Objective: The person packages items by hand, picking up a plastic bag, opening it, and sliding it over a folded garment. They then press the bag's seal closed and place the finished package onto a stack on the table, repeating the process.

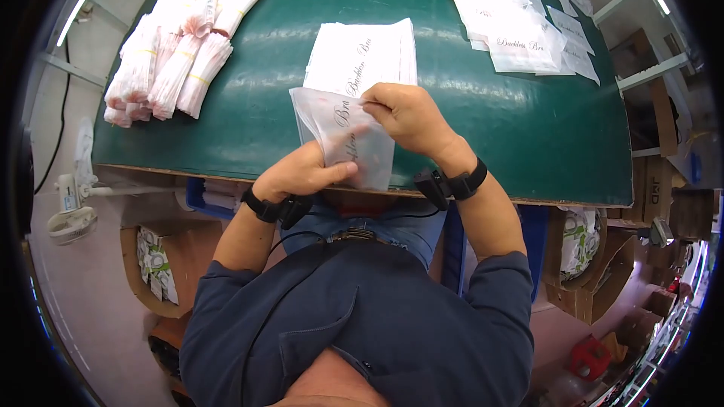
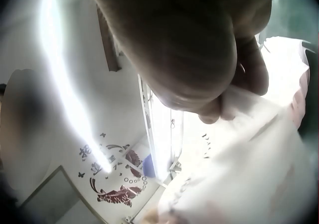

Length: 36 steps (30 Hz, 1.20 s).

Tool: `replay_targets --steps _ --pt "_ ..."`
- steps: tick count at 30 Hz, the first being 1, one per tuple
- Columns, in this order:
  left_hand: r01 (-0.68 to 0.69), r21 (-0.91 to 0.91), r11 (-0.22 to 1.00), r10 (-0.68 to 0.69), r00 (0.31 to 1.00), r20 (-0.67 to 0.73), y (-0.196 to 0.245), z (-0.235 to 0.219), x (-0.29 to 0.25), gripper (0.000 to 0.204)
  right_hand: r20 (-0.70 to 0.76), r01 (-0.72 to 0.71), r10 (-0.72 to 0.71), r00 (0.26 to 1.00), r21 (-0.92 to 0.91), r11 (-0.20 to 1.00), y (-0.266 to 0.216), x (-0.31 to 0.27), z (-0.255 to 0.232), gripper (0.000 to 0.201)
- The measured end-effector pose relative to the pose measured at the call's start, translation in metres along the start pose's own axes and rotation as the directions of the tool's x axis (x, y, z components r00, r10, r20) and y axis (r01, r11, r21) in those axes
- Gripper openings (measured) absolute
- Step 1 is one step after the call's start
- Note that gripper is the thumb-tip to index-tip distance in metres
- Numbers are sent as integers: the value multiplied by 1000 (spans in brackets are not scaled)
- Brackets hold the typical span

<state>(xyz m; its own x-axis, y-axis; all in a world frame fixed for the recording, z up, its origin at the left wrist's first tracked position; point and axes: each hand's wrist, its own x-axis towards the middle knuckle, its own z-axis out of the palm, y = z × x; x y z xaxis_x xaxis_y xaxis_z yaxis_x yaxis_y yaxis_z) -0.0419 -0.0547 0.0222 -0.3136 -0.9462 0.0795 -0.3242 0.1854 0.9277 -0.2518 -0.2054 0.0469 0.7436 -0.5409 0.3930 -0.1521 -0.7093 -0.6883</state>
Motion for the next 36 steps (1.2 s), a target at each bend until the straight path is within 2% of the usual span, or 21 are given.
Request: replay_targets --steps 1,3,4,5,6,7,8,9,10,11,12,13,14,15,17,18,19,21,23,30,36 --pt "-5 4 1000 5 1000 1 6 -1 1 56 25 -88 87 996 39 995 4 1 -6 13" --pt "200 -210 957 -195 980 45 21 -4 1 53 88 -256 247 965 111 960 16 7 -23 11" --pt "298 -310 903 -288 954 79 25 -7 1 51 45 -272 269 962 109 956 29 9 -34 10" --pt "292 -303 907 -283 956 72 24 -11 3 51 1 -287 289 957 107 952 47 12 -48 11" --pt "47 -380 924 -142 963 -228 19 -17 8 45 -80 -337 352 933 152 929 64 17 -66 12" --pt "-209 -382 900 -20 857 -515 13 -21 11 39 -153 -385 417 896 201 901 83 22 -86 14" --pt "-210 -380 901 -20 855 -519 5 -31 17 39 -261 -449 490 832 204 870 108 28 -105 16" --pt "-71 -235 969 -87 797 -598 -6 -43 25 39 -364 -510 553 750 214 833 135 30 -123 20" --pt "89 -96 991 -131 723 -679 -16 -51 30 38 -361 -508 551 752 215 834 168 21 -133 20" --pt "87 -92 992 -126 719 -684 -27 -55 35 38 -626 -581 359 693 -189 791 208 12 -139 27" --pt "167 103 981 -56 742 -668 -41 -57 39 40 -762 -656 55 645 -515 552 228 10 -142 36" --pt "238 293 926 3 770 -638 -54 -58 42 42 -762 -653 52 646 -516 555 220 10 -136 36" --pt "294 472 831 56 801 -596 -56 -60 47 44 -737 -560 -75 672 -572 600 199 10 -122 43" --pt "292 473 831 62 797 -601 -59 -62 51 44 -703 -459 -203 682 -628 629 180 12 -107 51" --pt "354 418 836 -28 790 -612 -60 -61 54 46 -509 -179 -140 849 -526 831 129 20 -65 44" --pt "384 393 835 -74 788 -611 -61 -60 55 47 -386 -75 -129 914 -471 879 102 21 -42 40" --pt "385 396 834 -79 793 -605 -62 -59 56 47 -255 21 -132 958 -397 918 81 20 -23 36" --pt "376 451 810 -31 794 -607 -65 -59 58 41 -14 128 -146 989 -393 910 68 21 1 30" --pt "378 475 795 -9 790 -613 -64 -59 57 37 7 124 -132 991 -399 908 66 16 13 30" --pt "464 425 778 -119 772 -625 -56 -58 61 25 26 110 -109 994 -404 908 70 11 24 27" --pt "427 446 787 -90 794 -602 -49 -50 65 23 44 89 -77 996 -396 914 68 12 24 27"
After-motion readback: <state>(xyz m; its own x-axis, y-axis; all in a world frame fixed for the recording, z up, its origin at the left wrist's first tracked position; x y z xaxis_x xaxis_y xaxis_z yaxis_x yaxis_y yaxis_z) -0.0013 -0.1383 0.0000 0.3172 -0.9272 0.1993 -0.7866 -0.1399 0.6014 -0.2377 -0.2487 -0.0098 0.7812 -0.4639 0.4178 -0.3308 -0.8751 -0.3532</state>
